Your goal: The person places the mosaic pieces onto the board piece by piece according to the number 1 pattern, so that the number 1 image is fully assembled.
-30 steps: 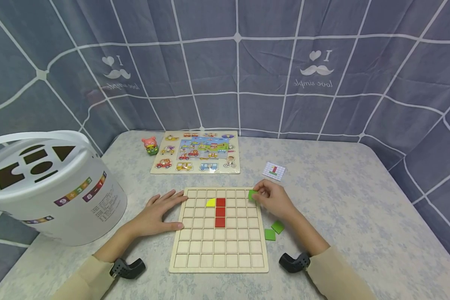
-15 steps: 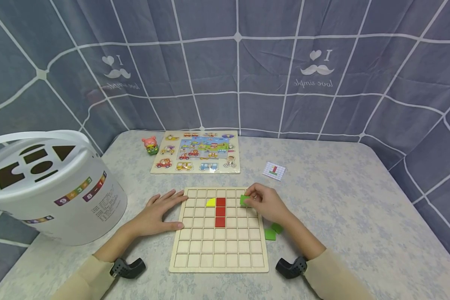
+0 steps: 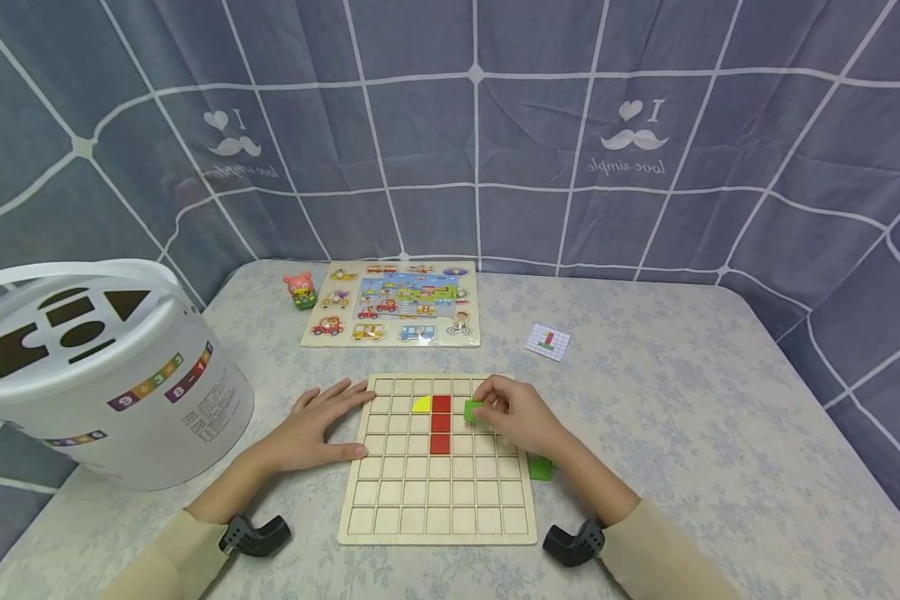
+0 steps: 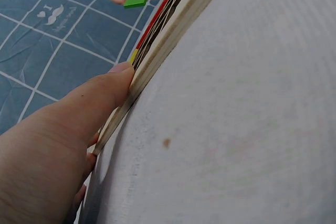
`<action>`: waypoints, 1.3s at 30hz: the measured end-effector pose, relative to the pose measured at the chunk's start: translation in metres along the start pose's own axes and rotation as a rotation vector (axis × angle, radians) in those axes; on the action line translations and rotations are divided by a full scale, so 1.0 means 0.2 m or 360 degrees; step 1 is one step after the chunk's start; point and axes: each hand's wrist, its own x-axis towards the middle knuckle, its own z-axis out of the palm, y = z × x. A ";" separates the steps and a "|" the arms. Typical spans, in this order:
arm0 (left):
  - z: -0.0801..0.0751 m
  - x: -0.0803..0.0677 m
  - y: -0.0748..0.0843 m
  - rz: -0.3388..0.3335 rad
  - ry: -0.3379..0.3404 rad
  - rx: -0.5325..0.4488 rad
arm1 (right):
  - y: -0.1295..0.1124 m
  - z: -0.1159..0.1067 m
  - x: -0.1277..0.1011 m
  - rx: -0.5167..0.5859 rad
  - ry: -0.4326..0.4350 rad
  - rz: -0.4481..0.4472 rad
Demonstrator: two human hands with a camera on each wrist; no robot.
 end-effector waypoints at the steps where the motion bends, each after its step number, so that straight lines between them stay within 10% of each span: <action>1: 0.00 0.00 0.00 0.0000 0.0001 0.0003 | 0.00 0.00 0.00 0.0003 -0.0007 0.0005; 39: 0.00 0.00 0.00 0.0003 0.0012 0.0034 | -0.14 0.16 0.01 0.0085 -0.0241 -0.0092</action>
